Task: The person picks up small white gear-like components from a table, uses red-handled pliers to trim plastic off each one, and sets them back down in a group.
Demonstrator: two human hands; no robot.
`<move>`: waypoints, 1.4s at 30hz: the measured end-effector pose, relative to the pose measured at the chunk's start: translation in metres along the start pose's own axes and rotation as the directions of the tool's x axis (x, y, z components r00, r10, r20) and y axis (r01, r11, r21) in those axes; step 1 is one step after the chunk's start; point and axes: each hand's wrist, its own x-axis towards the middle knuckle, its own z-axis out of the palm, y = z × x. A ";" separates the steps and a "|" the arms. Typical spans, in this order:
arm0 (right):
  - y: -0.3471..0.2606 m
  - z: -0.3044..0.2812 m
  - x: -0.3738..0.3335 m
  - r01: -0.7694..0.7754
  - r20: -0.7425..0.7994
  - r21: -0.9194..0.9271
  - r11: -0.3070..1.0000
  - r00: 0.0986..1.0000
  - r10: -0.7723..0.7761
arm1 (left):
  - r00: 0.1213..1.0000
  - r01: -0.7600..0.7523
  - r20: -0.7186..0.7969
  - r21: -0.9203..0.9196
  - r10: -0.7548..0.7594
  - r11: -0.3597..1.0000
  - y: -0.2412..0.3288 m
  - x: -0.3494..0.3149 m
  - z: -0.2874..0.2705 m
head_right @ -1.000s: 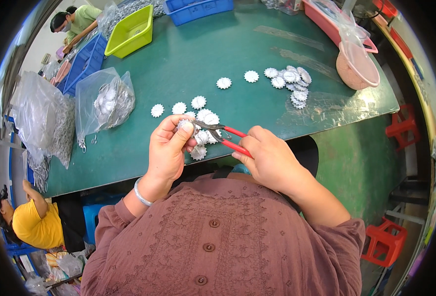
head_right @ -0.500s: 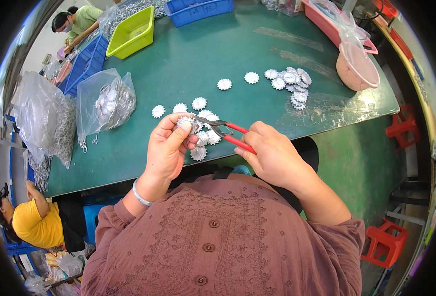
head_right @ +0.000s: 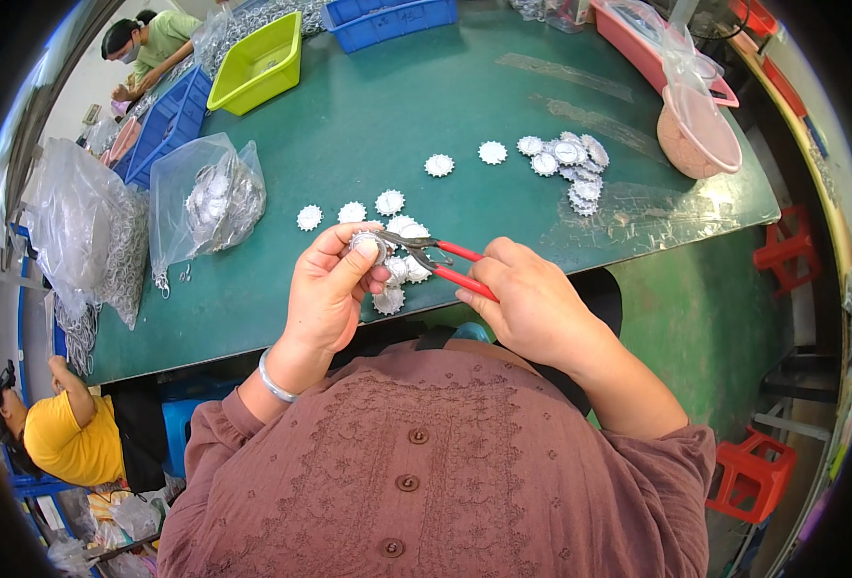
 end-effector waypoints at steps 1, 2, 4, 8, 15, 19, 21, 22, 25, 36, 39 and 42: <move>0.000 0.000 0.000 -0.003 0.004 -0.003 1.000 1.000 0.003 | 1.000 0.001 0.000 0.003 -0.001 1.000 0.000 0.000 0.000; 0.000 0.000 0.000 -0.003 0.004 -0.007 1.000 1.000 0.003 | 1.000 0.002 0.001 0.005 -0.002 1.000 0.000 0.000 0.000; 0.000 0.000 0.001 -0.003 0.005 -0.013 1.000 1.000 0.003 | 1.000 0.004 -0.002 0.004 -0.003 1.000 0.000 0.000 -0.001; 0.000 0.000 0.001 0.008 -0.005 -0.044 0.999 1.000 -0.008 | 1.000 -0.003 0.001 0.013 0.003 1.000 0.000 0.001 -0.002; 0.002 0.007 -0.002 0.030 -0.053 -0.104 0.994 0.998 -0.036 | 1.000 -0.024 -0.012 0.072 0.025 0.997 0.000 0.000 -0.002; 0.004 0.014 -0.002 0.064 -0.097 -0.164 0.984 0.992 -0.080 | 0.999 -0.032 -0.034 0.080 0.035 0.996 0.000 -0.002 -0.001; 0.005 0.015 -0.003 0.065 -0.102 -0.184 0.981 0.991 -0.084 | 0.998 -0.035 -0.047 0.077 0.039 0.996 0.000 -0.002 0.000; 0.005 0.016 -0.003 0.065 -0.104 -0.195 0.979 0.991 -0.086 | 0.998 -0.036 -0.052 0.074 0.040 0.997 0.000 -0.002 0.001; 0.005 0.018 -0.002 0.088 -0.140 -0.250 0.964 0.982 -0.126 | 0.997 -0.030 -0.068 0.072 0.035 0.997 0.000 -0.002 0.001; 0.007 0.007 0.001 -0.005 -0.016 0.034 0.999 1.000 0.005 | 0.997 -0.013 -0.076 0.023 0.015 1.000 -0.001 0.000 -0.001; 0.010 0.006 0.001 -0.051 0.023 0.117 0.992 0.999 0.049 | 0.997 -0.007 -0.072 -0.042 0.004 0.999 0.000 0.003 -0.002; 0.007 0.004 0.003 -0.035 0.015 0.086 0.996 0.999 0.034 | 0.998 0.006 -0.061 -0.043 -0.009 0.999 0.003 0.002 -0.001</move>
